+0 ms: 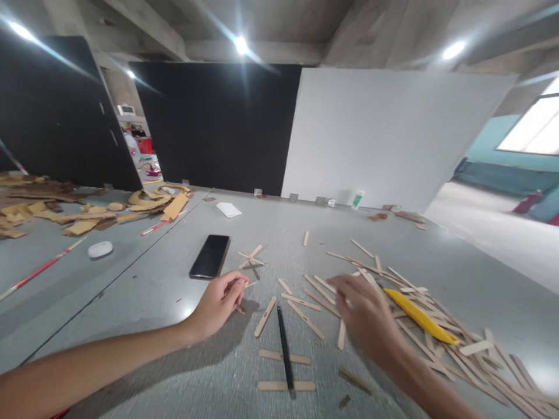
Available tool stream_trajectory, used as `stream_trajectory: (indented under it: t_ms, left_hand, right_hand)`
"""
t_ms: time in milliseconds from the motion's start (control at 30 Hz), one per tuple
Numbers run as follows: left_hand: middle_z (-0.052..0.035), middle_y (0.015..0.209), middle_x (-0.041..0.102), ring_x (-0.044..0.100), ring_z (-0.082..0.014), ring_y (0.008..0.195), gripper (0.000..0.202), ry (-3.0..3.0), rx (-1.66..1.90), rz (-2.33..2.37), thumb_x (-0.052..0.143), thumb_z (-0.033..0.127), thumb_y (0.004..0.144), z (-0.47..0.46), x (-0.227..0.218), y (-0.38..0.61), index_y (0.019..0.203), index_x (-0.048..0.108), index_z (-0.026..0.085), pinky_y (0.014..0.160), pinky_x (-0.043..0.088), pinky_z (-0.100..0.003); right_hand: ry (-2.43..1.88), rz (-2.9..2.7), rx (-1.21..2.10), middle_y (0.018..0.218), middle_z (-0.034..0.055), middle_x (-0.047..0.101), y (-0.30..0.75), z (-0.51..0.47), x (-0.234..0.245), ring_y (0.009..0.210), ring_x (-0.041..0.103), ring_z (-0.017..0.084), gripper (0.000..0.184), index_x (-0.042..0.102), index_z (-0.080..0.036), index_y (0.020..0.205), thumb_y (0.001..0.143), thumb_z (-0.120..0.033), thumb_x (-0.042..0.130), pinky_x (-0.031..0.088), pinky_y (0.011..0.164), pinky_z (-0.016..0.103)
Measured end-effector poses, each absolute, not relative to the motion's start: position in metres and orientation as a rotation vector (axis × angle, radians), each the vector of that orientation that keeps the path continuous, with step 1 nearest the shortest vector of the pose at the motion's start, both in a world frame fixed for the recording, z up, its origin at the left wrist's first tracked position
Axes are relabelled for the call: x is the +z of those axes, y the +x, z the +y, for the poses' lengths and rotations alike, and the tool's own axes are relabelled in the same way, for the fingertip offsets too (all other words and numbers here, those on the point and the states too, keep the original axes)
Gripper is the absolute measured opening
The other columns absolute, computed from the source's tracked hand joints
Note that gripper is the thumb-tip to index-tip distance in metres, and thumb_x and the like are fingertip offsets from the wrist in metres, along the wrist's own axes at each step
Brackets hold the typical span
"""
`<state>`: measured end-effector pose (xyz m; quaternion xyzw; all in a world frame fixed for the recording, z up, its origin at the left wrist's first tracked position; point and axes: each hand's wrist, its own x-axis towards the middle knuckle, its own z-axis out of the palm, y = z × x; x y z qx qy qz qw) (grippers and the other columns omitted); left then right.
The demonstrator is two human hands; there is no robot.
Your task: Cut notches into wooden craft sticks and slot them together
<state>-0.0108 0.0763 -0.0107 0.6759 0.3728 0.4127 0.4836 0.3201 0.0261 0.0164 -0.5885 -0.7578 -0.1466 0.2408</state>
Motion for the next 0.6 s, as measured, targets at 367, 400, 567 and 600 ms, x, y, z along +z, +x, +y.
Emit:
stream_trajectory:
  t_ms: [367,400,567,600]
  left_hand:
    - [-0.0073,0.112,0.071,0.072,-0.0191,0.09,0.031,1.637,0.779,0.912,0.065,0.041,0.106,0.079,-0.013,-0.01,0.123,0.067,0.015,0.079,0.063,-0.037]
    - [-0.0075,0.113,0.071,0.072,-0.0193,0.091,0.031,1.629,0.771,0.913,0.065,0.04,0.106,0.079,-0.013,-0.01,0.123,0.067,0.015,0.079,0.063,-0.037]
    - [-0.0079,0.115,0.071,0.072,-0.0199,0.093,0.031,1.607,0.746,0.921,0.065,0.04,0.106,0.078,-0.012,-0.01,0.124,0.067,0.015,0.081,0.063,-0.038]
    - [-0.008,0.115,0.071,0.072,-0.0201,0.093,0.031,1.606,0.744,0.922,0.065,0.04,0.106,0.078,-0.012,-0.01,0.125,0.067,0.015,0.081,0.063,-0.038]
  right_hand:
    - [-1.767,-2.416,-0.217,0.131,0.0097,0.07,0.241,0.067,0.014,0.107,0.073,0.025,0.029,0.068,-0.019,0.13,0.105,-0.034,0.07,0.063,0.09,0.046]
    - [-1.762,-2.421,-0.219,0.131,0.0097,0.07,0.243,0.065,0.013,0.108,0.072,0.025,0.029,0.068,-0.019,0.13,0.105,-0.033,0.07,0.062,0.091,0.046]
    - [-1.673,-2.412,-0.16,0.123,0.0075,0.073,0.247,0.058,0.01,0.101,0.074,0.023,0.022,0.07,-0.018,0.123,0.105,-0.031,0.07,0.063,0.087,0.043]
    - [-1.646,-2.395,-0.142,0.121,0.0072,0.073,0.247,0.057,0.012,0.1,0.074,0.023,0.021,0.07,-0.018,0.122,0.105,-0.03,0.069,0.063,0.087,0.043]
